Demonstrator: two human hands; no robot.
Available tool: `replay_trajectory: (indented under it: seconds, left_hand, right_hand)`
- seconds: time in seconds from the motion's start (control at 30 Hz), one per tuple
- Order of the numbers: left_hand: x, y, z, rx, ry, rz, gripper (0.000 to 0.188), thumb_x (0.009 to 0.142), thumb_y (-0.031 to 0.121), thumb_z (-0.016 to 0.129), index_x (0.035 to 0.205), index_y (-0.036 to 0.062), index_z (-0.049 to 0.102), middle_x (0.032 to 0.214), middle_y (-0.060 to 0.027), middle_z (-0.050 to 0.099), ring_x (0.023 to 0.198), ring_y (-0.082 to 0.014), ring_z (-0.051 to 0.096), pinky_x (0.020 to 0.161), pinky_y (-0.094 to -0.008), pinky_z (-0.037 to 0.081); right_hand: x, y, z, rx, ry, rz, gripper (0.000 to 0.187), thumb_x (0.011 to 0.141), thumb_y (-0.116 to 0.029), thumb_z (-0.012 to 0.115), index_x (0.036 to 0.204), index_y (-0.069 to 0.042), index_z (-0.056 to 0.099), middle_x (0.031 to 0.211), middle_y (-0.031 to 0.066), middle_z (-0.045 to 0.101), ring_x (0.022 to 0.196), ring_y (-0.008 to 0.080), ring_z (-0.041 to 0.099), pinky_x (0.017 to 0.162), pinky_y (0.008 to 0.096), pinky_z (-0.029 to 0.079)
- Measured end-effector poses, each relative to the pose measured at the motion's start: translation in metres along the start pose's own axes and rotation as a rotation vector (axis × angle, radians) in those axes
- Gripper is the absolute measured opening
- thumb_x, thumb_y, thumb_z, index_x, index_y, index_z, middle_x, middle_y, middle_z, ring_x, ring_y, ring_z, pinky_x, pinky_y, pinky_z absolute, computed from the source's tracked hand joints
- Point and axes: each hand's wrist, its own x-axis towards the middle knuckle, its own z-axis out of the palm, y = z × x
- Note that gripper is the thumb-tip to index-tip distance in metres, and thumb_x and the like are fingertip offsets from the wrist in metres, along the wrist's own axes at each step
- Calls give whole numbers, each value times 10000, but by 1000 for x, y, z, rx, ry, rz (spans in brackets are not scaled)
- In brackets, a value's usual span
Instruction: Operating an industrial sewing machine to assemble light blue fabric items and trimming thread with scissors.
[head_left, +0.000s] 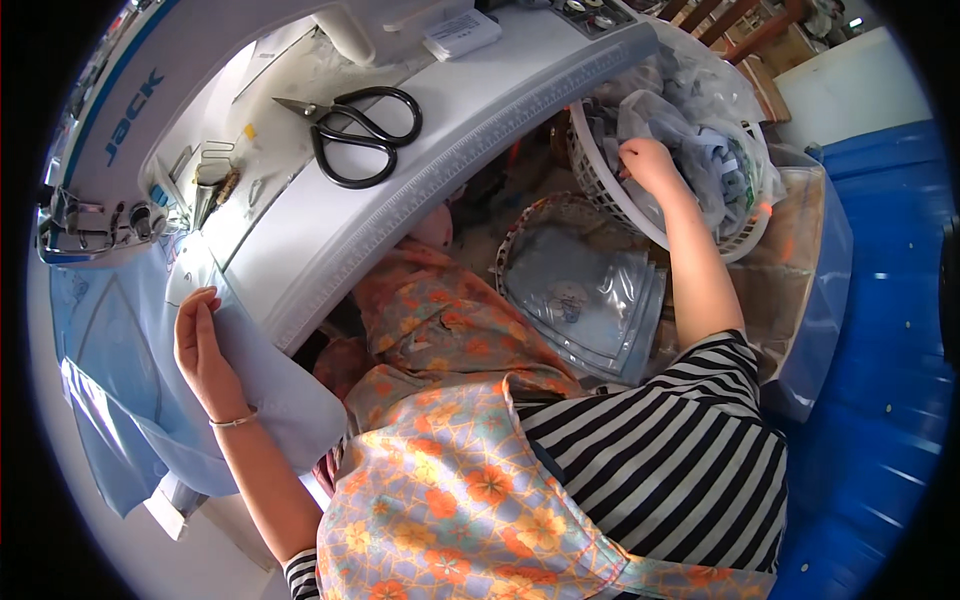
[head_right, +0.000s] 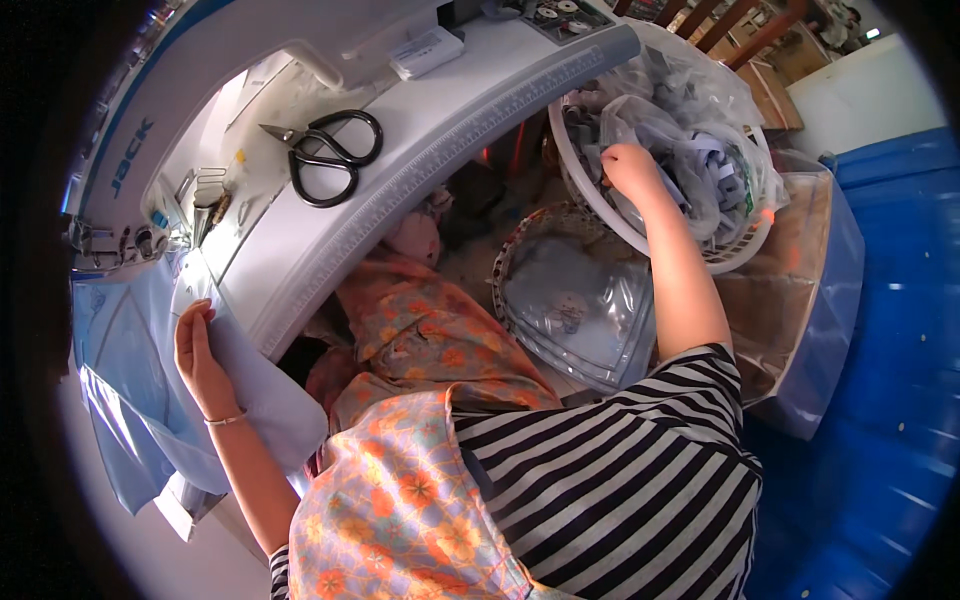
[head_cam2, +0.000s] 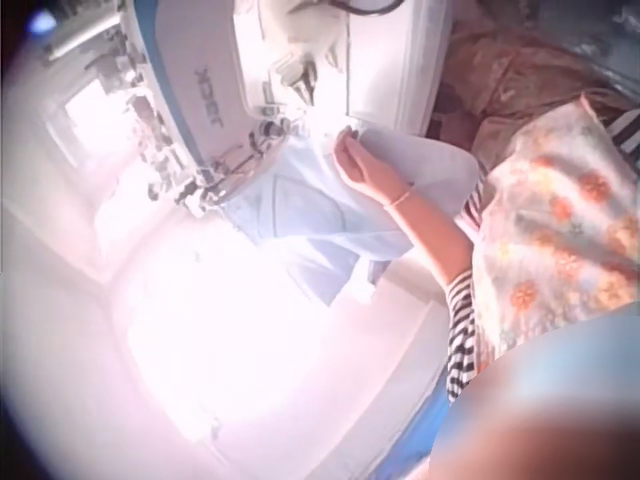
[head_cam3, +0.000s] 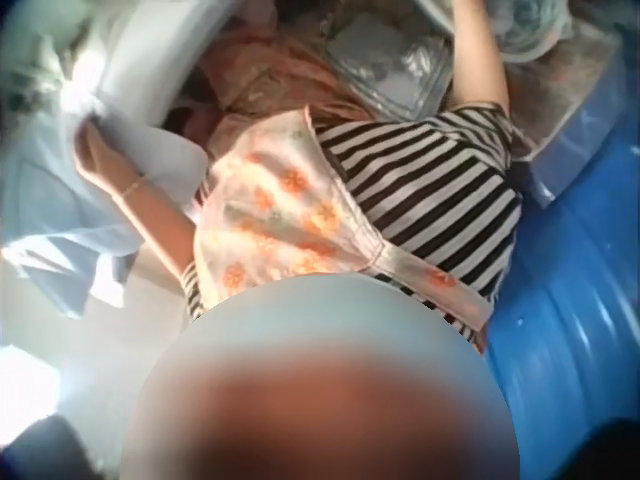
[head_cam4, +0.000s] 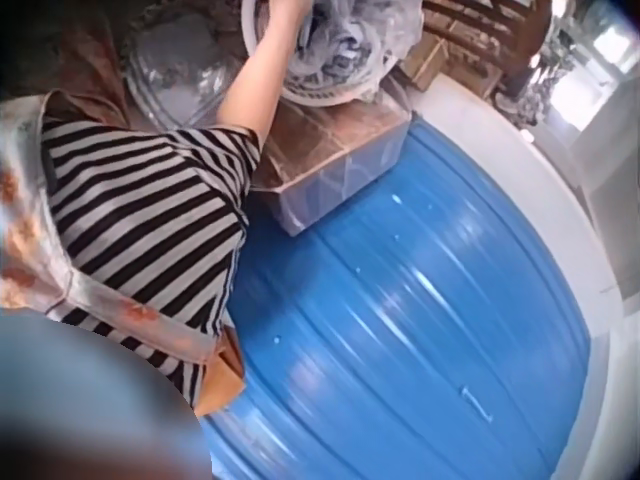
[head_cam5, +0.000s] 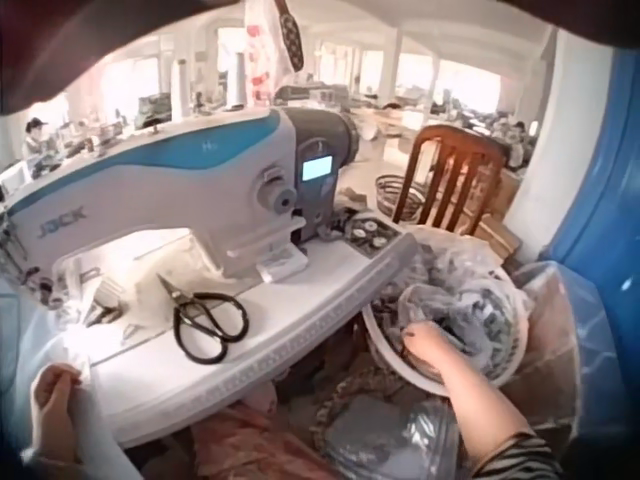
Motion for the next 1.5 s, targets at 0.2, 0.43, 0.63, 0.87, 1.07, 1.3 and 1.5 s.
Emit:
replay_trajectory:
  seconds: [0.2, 0.43, 0.63, 0.87, 1.07, 1.3, 1.5]
  left_hand:
    - [-3, -3, -7, 3, -4, -2, 196, 984, 82, 494, 1055, -23, 643, 1060, -63, 650, 981, -127, 572, 914, -259, 434]
    - [-1, 2, -2, 31, -41, -4, 193, 989, 73, 482, 1049, -18, 641, 1057, -46, 645, 981, -115, 566, 924, -251, 433]
    - [1, -2, -4, 74, -79, 38, 206, 991, 79, 478, 1071, -16, 642, 1071, -39, 643, 1000, -112, 562, 934, -254, 432]
    - [-3, -1, -4, 107, -68, 36, 208, 990, 88, 479, 1056, -21, 644, 1072, -50, 644, 977, -113, 557, 912, -249, 426]
    - [0, 2, -1, 120, -54, 39, 201, 989, 77, 474, 1031, -23, 643, 1056, -48, 642, 959, -110, 556, 901, -245, 430]
    - [0, 2, -1, 128, -42, 35, 200, 990, 72, 467, 1017, -24, 640, 1045, -44, 637, 945, -104, 554, 891, -242, 438]
    - [1, 0, 0, 105, -56, 35, 201, 994, 82, 469, 1029, -21, 637, 1059, -43, 634, 951, -105, 555, 900, -243, 438]
  right_hand:
    - [-22, 4, -21, 255, -63, 100, 212, 890, -131, 559, 990, 19, 671, 797, 71, 680, 677, 155, 674, 613, 275, 532]
    - [-22, 9, -22, 436, 76, 60, 226, 925, -143, 591, 1086, -2, 663, 901, 79, 696, 741, 152, 671, 669, 265, 538]
    - [-10, 68, -56, 82, 161, 354, 180, 847, -159, 632, 887, 7, 688, 746, 74, 689, 605, 129, 639, 545, 252, 505]
    - [-35, 61, -32, 90, 151, 325, 202, 824, -205, 644, 876, -19, 703, 738, 91, 692, 595, 170, 641, 562, 289, 499]
    - [-46, 96, -22, -458, 211, 84, 209, 792, -122, 571, 928, -50, 712, 910, 166, 700, 907, 348, 652, 782, 411, 506]
    - [-47, 91, -28, -441, 67, 154, 244, 756, -107, 564, 947, -87, 715, 916, 175, 687, 882, 343, 655, 773, 401, 504]
    - [-55, 82, -51, 141, 361, 252, 191, 865, -166, 621, 964, -32, 715, 784, 69, 703, 671, 153, 676, 583, 278, 503]
